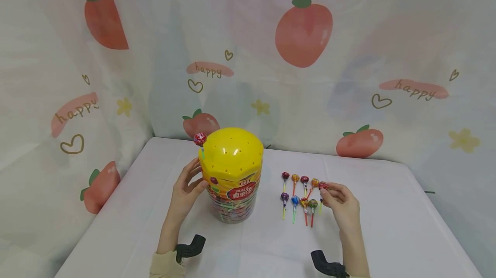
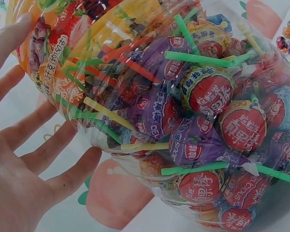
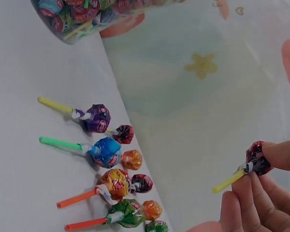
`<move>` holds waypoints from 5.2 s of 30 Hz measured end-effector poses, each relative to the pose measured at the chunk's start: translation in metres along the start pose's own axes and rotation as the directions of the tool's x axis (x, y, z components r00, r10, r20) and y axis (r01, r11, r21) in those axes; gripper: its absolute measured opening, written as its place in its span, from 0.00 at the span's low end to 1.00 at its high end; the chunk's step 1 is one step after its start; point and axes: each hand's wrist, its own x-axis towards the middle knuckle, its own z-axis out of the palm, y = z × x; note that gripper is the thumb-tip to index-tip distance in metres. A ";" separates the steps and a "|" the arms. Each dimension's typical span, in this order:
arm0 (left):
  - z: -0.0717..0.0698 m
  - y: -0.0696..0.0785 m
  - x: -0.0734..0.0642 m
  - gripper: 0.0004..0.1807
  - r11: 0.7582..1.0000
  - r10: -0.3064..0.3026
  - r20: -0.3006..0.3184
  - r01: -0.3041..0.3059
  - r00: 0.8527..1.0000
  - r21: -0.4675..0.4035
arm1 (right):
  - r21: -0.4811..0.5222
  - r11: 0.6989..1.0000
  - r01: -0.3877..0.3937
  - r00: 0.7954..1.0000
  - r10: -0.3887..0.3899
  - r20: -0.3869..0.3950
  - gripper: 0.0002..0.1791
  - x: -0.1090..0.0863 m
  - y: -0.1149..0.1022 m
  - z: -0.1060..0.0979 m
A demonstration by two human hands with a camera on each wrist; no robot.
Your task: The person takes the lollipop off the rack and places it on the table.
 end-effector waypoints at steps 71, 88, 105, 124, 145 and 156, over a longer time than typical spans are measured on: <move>0.000 -0.004 0.000 0.33 1.000 0.015 0.000 -0.015 1.000 0.008 | -0.471 0.880 -0.056 0.998 0.047 -0.031 0.22 0.012 0.054 -0.005; -0.001 -0.004 0.000 0.34 1.000 0.018 -0.002 -0.018 1.000 -0.003 | -0.457 0.888 -0.054 0.993 -0.002 -0.122 0.17 0.012 0.029 -0.013; 0.000 -0.004 -0.001 0.34 1.000 -0.005 0.000 0.005 1.000 0.019 | -0.110 0.994 0.025 0.998 -0.031 -0.049 0.15 -0.016 -0.033 0.000; 0.000 -0.004 -0.001 0.34 1.000 0.010 0.000 -0.010 1.000 0.019 | 0.051 0.964 0.259 0.963 -0.262 0.063 0.10 -0.038 -0.095 0.052; -0.001 -0.003 0.000 0.34 1.000 0.004 -0.001 -0.004 1.000 0.027 | 0.064 0.856 0.513 0.835 -0.515 0.195 0.13 -0.053 -0.142 0.085; -0.001 -0.002 0.000 0.34 1.000 -0.001 0.001 0.001 1.000 0.022 | 0.060 0.791 0.608 0.766 -0.605 0.215 0.13 -0.063 -0.159 0.098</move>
